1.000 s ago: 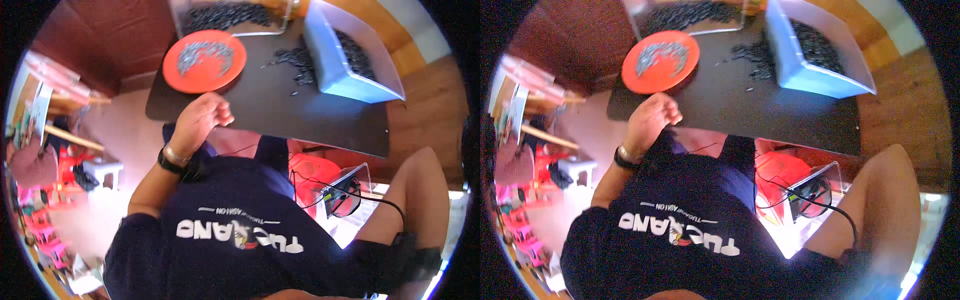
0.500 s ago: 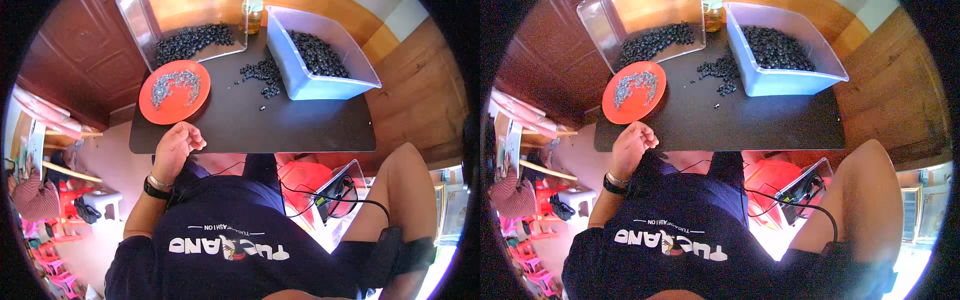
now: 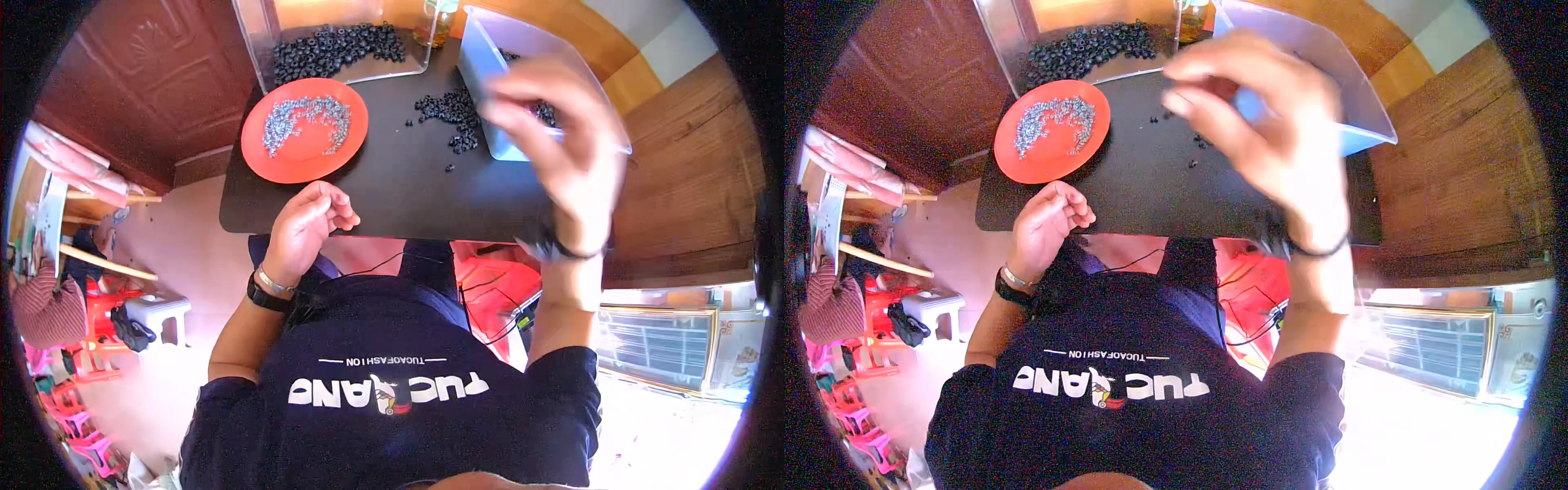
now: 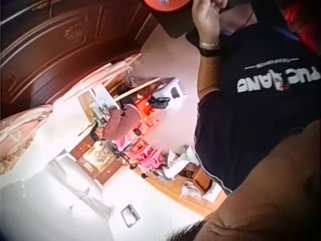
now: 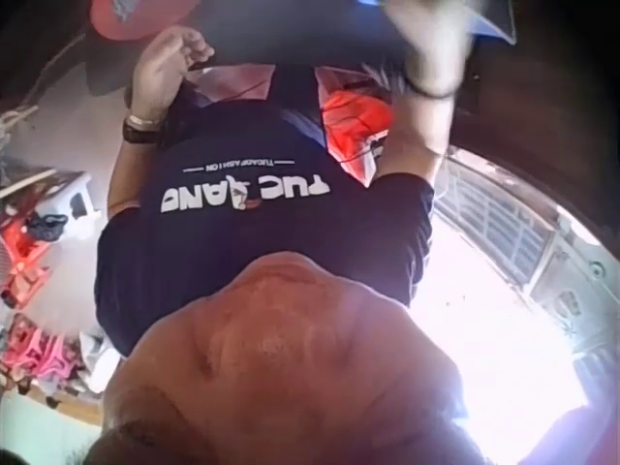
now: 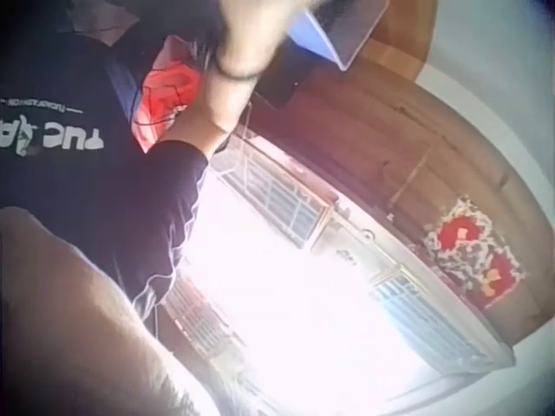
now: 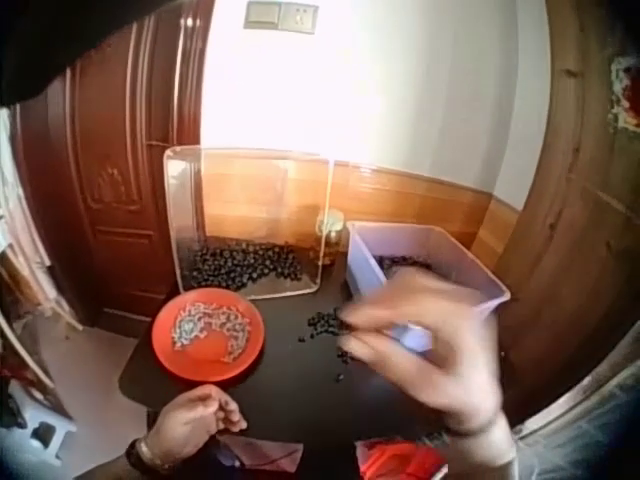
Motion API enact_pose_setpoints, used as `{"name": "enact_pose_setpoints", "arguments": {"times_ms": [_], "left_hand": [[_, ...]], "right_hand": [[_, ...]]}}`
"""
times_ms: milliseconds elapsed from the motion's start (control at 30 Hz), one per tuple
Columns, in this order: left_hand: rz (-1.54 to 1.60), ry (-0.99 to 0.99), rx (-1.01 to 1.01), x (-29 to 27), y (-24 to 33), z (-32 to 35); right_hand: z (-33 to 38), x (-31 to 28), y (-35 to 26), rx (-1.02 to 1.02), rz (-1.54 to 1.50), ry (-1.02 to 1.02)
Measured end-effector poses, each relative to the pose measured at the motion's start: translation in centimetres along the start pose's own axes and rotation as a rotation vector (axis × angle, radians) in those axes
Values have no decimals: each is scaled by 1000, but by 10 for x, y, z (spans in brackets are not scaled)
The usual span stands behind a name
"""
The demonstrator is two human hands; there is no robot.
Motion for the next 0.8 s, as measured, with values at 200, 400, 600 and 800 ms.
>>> {"name": "enact_pose_setpoints", "arguments": {"times_ms": [200,400,600,800], "left_hand": [[80,-55,-38,0,-4,-5],[-27,-97,7,-20,17,5],[-22,-123,55,-40,28,6],[9,-116,52,-45,24,10]], "right_hand": [[-11,135,164,51,642,-455],[-75,195,191,52,502,-530],[-115,282,224,-42,473,-624],[-116,343,212,-142,514,-768]]}}
Point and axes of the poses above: each hand's wrist, its own z-axis away from the middle knuckle, its own x-axis out of the palm, y = z × x, the point moved 10 cm from there along -z, towards the middle knuckle, and after that the axes turned 1 degree about -x, right-handed, at the moved point
